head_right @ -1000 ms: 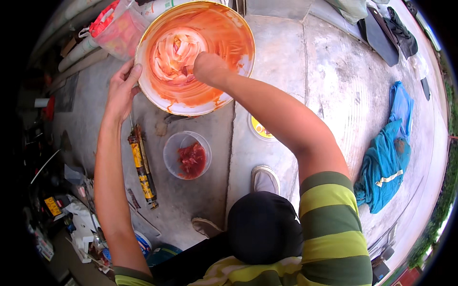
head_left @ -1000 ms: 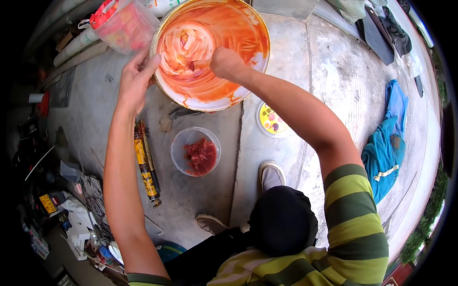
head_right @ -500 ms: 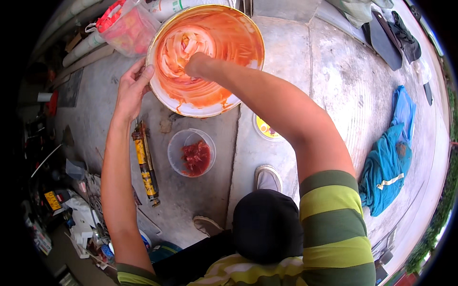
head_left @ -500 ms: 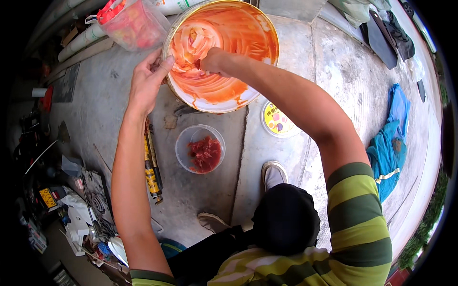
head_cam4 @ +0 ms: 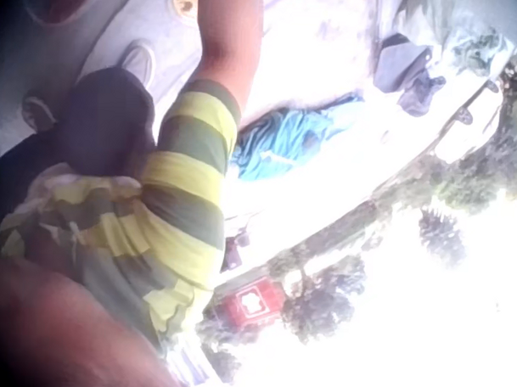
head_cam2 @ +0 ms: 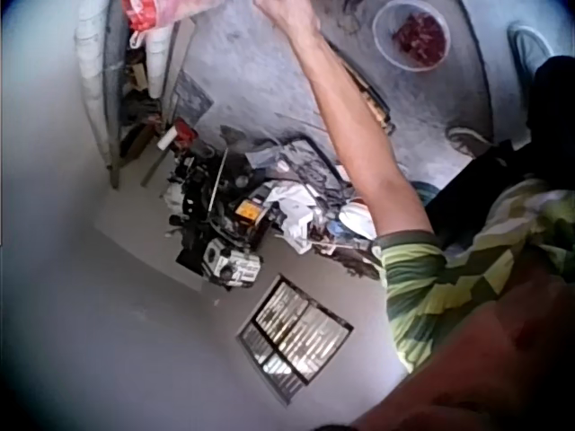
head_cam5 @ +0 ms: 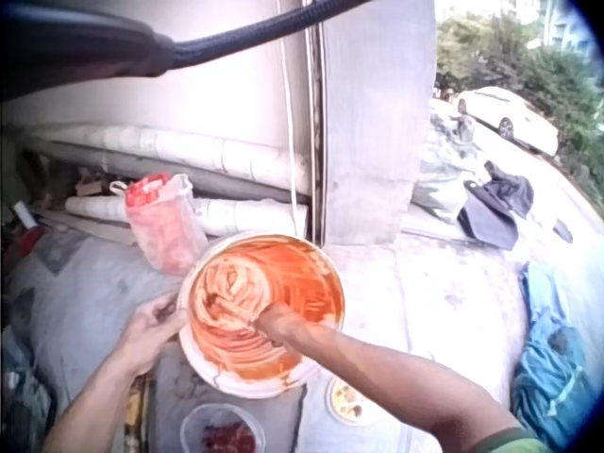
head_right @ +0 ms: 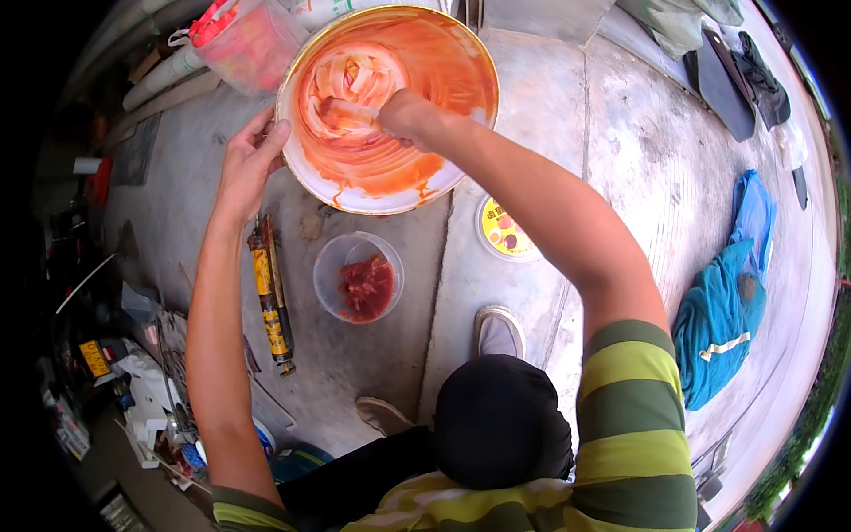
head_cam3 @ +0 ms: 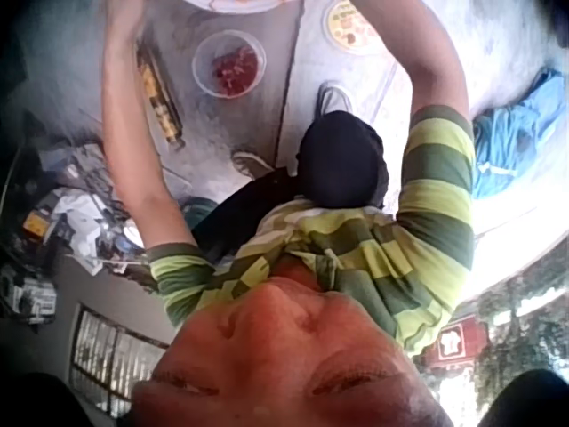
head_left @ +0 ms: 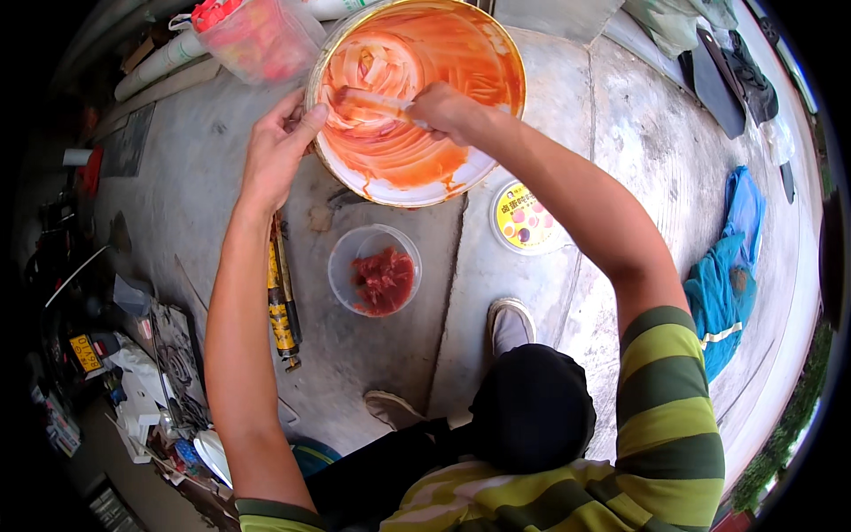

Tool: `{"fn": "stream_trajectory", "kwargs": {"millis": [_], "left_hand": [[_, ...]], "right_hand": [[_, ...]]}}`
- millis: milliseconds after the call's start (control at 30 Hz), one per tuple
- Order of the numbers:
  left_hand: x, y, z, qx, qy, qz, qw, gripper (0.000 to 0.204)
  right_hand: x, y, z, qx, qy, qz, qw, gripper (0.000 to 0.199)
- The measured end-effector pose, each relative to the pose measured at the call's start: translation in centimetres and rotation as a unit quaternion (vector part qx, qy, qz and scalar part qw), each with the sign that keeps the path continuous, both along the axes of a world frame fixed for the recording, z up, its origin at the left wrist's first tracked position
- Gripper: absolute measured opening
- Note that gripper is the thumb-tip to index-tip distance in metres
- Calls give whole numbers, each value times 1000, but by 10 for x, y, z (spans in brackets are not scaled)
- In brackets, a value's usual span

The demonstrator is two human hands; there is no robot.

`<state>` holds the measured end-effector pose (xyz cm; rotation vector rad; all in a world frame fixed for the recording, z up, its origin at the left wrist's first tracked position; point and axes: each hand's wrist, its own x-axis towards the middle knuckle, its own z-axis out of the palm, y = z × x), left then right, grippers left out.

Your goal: The person uses a plastic scraper to mix a red viscous substance inside a bucket and transfers portions of it into a smaller plastic container.

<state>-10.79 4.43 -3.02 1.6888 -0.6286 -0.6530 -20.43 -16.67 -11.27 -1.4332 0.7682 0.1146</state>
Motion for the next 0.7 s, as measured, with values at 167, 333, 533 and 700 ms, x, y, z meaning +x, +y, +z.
{"fn": "stream_trajectory", "kwargs": {"millis": [167,333,533,700], "left_hand": [[0,5,-6,3,-29,13,999,52],[-14,5,-11,7,-87,-4,996,53],[-29,14,-17,10,-169,-26,985,55],[-27,21,-16,3,-146,-27,989,54]], "right_hand": [[-9,-30,-3,-423,58,301,852,39],[-41,-5,-2,-616,72,404,673,61],[-41,15,-17,-579,193,462,644,89],[-35,13,-9,-526,198,457,689,92]]}}
